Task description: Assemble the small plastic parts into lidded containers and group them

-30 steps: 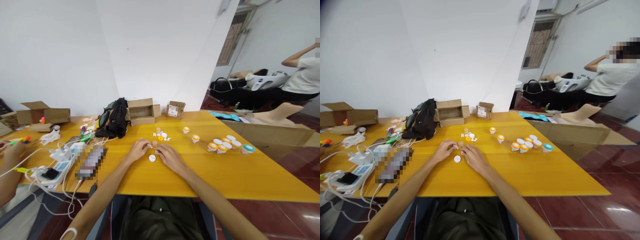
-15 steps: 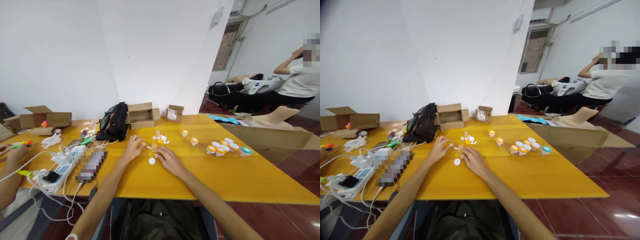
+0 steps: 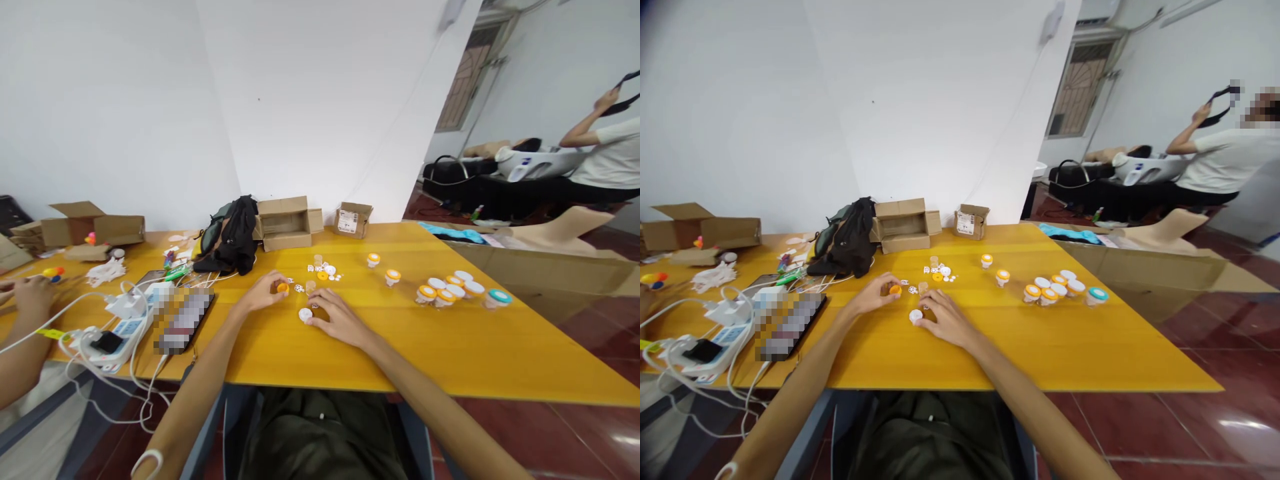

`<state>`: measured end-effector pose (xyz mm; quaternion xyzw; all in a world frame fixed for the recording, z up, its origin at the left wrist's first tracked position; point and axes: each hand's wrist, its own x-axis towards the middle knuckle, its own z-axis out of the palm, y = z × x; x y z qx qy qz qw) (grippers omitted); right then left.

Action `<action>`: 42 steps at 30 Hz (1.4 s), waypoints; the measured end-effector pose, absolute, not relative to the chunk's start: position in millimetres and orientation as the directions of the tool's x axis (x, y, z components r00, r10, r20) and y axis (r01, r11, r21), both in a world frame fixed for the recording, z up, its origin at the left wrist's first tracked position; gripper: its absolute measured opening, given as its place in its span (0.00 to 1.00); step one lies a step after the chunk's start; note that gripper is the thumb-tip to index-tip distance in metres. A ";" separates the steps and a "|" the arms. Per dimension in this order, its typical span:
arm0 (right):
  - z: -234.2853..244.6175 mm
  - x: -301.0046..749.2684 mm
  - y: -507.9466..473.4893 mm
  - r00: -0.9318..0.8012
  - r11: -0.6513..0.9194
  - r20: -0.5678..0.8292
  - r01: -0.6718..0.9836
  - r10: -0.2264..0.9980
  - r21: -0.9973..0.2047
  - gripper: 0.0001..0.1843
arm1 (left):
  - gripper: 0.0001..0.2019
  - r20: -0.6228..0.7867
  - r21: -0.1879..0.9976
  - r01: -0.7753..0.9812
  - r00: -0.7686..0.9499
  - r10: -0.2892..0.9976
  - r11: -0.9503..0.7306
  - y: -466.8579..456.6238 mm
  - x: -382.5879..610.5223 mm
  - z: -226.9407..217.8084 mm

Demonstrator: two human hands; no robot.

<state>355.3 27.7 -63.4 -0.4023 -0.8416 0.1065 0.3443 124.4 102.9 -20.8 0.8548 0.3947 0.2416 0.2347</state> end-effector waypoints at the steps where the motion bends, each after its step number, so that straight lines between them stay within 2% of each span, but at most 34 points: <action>1: -63.8 355.1 28.0 -0.441 0.651 0.488 0.607 0.753 -0.456 0.10 | 0.09 0.239 0.613 0.517 0.600 0.764 -0.598 99.8 127.4 -19.3; 6: -60.4 355.3 27.8 -0.437 0.629 0.461 0.632 0.772 -0.453 0.14 | 0.11 0.232 0.670 0.343 0.745 0.625 -0.658 85.7 145.1 -18.4; 10: -57.4 355.8 26.7 -0.434 0.620 0.452 0.634 0.779 -0.461 0.16 | 0.10 0.227 0.688 0.275 0.797 0.559 -0.671 79.8 153.4 -20.3; 14: -57.0 356.7 25.4 -0.417 0.623 0.472 0.618 0.777 -0.479 0.16 | 0.12 0.192 0.697 0.298 0.798 0.571 -0.652 78.0 154.2 -21.1; 19: -55.0 361.3 21.8 -0.386 0.639 0.517 0.563 0.764 -0.524 0.11 | 0.14 0.163 0.700 0.327 0.793 0.588 -0.635 75.6 154.7 -21.5; 27: -49.8 364.8 18.3 -0.327 0.603 0.516 0.552 0.792 -0.576 0.21 | 0.15 0.155 0.706 0.333 0.789 0.595 -0.625 72.8 155.0 -20.6; 35: -49.5 363.4 18.3 -0.318 0.589 0.501 0.532 0.805 -0.609 0.22 | 0.15 0.144 0.721 0.332 0.787 0.600 -0.608 71.9 155.8 -19.6; 42: -48.6 363.1 17.1 -0.324 0.599 0.510 0.534 0.797 -0.597 0.22 | 0.11 0.118 0.719 0.326 0.814 0.569 -0.614 72.1 155.8 -19.1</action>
